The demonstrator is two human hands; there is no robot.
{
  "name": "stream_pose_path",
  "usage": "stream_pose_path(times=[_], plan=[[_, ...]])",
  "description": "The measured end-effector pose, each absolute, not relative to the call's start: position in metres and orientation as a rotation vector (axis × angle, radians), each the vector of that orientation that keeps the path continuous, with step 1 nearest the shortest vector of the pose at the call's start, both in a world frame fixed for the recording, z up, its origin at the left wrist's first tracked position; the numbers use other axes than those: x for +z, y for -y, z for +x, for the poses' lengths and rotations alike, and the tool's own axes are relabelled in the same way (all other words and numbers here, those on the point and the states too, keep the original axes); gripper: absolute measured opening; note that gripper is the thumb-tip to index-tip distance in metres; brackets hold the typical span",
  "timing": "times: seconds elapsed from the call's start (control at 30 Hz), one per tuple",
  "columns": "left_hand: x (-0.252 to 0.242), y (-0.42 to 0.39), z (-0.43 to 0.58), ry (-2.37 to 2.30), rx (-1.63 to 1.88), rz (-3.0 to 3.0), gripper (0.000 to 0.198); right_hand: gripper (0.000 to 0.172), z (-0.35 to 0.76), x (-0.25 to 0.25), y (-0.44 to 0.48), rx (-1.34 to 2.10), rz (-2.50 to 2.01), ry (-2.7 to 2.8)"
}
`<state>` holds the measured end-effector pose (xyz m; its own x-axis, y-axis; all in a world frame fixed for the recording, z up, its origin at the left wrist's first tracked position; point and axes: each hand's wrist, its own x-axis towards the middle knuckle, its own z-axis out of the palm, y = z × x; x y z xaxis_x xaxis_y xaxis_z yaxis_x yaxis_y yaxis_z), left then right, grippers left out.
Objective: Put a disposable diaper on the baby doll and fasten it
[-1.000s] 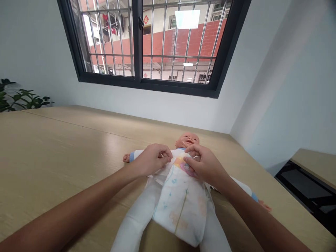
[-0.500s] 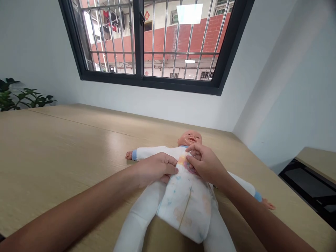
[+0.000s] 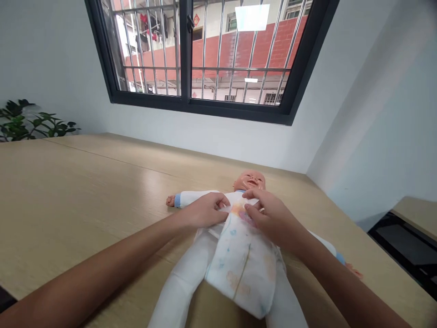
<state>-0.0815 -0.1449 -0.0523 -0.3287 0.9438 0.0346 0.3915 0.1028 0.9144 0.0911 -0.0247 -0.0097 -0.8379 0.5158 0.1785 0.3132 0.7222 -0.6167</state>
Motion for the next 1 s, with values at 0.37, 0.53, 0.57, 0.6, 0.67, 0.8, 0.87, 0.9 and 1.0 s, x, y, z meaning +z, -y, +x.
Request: stream_pose_path(times=[0.37,0.53,0.57,0.6,0.67,0.8,0.87,0.9,1.0], plan=[[-0.048,0.144,-0.099,-1.626,1.041,1.239,0.022,0.036,0.094,-0.025,0.033,0.552,-0.139,2.785],[-0.044,0.143,-0.100,-1.673,0.987,1.174,0.024,0.039,0.094,-0.026,0.030,0.535,-0.065,2.799],[-0.044,0.144,-0.103,-1.696,0.970,1.180,0.023,0.038,0.093,-0.027,0.029,0.521,-0.046,2.802],[-0.045,0.145,-0.108,-1.729,0.954,1.193,0.021,0.038,0.093,-0.028,0.029,0.503,-0.030,2.806],[-0.046,0.149,-0.121,-1.842,0.925,1.237,0.016,0.037,0.092,-0.030,0.027,0.452,0.003,2.814],[-0.044,0.162,-0.149,-2.113,0.806,1.334,0.010,0.038,0.093,-0.033,0.023,0.359,0.032,2.820],[-0.040,0.167,-0.155,-2.155,0.676,1.382,0.016,0.041,0.093,-0.033,0.022,0.327,0.049,2.822],[-0.038,0.168,-0.155,-2.159,0.605,1.409,0.019,0.043,0.094,-0.034,0.022,0.317,0.058,2.824],[-0.036,0.168,-0.144,-2.204,0.433,1.477,0.026,0.042,0.094,-0.034,0.023,0.325,0.058,2.825]])
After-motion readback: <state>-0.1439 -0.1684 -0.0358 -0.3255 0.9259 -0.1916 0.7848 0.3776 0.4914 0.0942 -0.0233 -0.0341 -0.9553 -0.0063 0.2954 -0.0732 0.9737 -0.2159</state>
